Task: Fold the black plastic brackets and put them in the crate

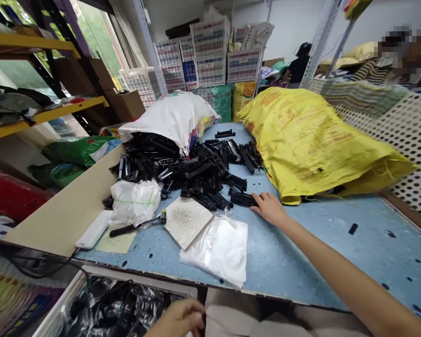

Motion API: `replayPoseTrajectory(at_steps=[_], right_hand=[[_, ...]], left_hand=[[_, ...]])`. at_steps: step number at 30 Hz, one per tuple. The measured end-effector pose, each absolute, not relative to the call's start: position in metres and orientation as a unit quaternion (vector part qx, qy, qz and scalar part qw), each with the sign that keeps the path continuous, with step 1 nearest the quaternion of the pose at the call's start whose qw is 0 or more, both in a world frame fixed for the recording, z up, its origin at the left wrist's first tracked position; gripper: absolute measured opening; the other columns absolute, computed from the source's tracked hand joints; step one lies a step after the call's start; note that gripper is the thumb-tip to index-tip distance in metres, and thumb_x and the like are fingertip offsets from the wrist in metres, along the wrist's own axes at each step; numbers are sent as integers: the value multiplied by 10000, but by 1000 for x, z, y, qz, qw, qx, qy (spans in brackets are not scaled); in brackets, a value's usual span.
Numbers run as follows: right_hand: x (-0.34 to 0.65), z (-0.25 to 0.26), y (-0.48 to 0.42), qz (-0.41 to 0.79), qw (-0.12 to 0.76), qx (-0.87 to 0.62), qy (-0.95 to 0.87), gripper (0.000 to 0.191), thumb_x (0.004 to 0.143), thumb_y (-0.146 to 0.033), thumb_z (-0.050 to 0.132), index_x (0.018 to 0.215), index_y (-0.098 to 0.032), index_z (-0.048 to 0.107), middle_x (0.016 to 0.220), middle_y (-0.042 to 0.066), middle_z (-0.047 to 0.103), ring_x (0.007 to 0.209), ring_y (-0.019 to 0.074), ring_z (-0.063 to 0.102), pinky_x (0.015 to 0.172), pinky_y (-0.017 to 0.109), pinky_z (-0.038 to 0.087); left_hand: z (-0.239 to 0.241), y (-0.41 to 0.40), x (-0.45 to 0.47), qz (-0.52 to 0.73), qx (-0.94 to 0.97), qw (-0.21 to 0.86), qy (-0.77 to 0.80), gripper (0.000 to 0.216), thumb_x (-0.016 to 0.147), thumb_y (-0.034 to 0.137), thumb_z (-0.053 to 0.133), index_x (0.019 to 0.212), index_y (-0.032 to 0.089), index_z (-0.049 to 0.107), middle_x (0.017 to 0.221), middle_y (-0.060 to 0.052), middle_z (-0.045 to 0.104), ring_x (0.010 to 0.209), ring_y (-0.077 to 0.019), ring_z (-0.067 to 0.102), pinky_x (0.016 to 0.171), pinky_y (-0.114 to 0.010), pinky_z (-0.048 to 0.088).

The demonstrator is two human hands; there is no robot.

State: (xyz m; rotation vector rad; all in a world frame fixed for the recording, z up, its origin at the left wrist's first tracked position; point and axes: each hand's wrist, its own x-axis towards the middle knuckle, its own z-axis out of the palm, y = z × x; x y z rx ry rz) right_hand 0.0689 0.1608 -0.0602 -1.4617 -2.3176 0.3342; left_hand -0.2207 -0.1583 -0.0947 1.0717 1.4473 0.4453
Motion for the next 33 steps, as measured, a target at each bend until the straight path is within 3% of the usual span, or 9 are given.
replayPoseTrajectory(at_steps=[3,7,9,13,16,20,24,28,33], right_hand=[[70,-63,139,132,189,-517,-824,360,911,-402,473,1156,-171,601,1005,149,687,988,317,617,861,438,473],[76,-68,71,194,253,-481,-817,393,950,-437,398,1270,-229,493,1164,93,647,1051,248,611,878,377,498],[83,-67,40,251,302,-444,-806,418,947,-424,424,1332,-261,417,1236,85,599,1101,238,588,905,379,498],[108,-50,28,245,434,-452,-740,449,968,-379,386,1391,-256,300,1196,106,546,1012,217,600,860,384,512],[127,-30,54,145,453,-410,-778,411,968,-405,376,1335,-221,379,1133,119,549,1020,244,565,887,437,471],[130,-10,91,2,424,-297,-856,239,959,-376,417,1096,-209,519,982,97,594,914,242,539,823,434,439],[122,-5,107,58,424,-282,-859,197,974,-326,379,871,-222,512,779,40,557,726,198,495,691,369,417],[120,-13,90,157,430,-315,-831,279,1000,-363,277,927,-220,505,819,41,553,761,189,517,702,361,425],[117,-40,34,77,409,-226,-881,280,964,-437,373,987,-211,536,933,66,557,905,231,476,856,455,397]], left_hand=[[-61,-112,-158,385,419,647,508,373,830,462,605,1072,179,630,913,-71,685,795,-190,656,819,-331,495],[-42,-23,-84,589,330,552,489,559,754,512,689,1199,201,559,1181,-113,590,1184,-243,529,1013,-353,414],[-37,10,-61,627,296,541,476,616,715,502,726,1220,211,527,1171,-102,584,1157,-242,548,980,-349,448],[-26,26,-39,593,259,625,436,621,688,428,761,1208,211,499,895,-9,596,692,-156,654,680,-303,552],[-15,14,-34,544,257,698,388,575,713,395,737,1184,171,495,755,25,569,503,-109,591,552,-277,542],[-5,1,-28,507,252,740,363,464,741,376,700,1094,136,519,732,10,592,451,-94,554,507,-277,540],[-3,0,-26,481,253,749,379,486,739,384,705,1118,143,517,733,6,607,454,-109,566,474,-257,506],[-3,7,-31,528,223,709,411,484,727,401,735,1109,167,553,741,18,607,535,-89,576,541,-204,473],[0,16,-32,557,150,696,428,502,697,509,739,1018,149,597,745,-1,615,571,-79,549,524,-179,423]])
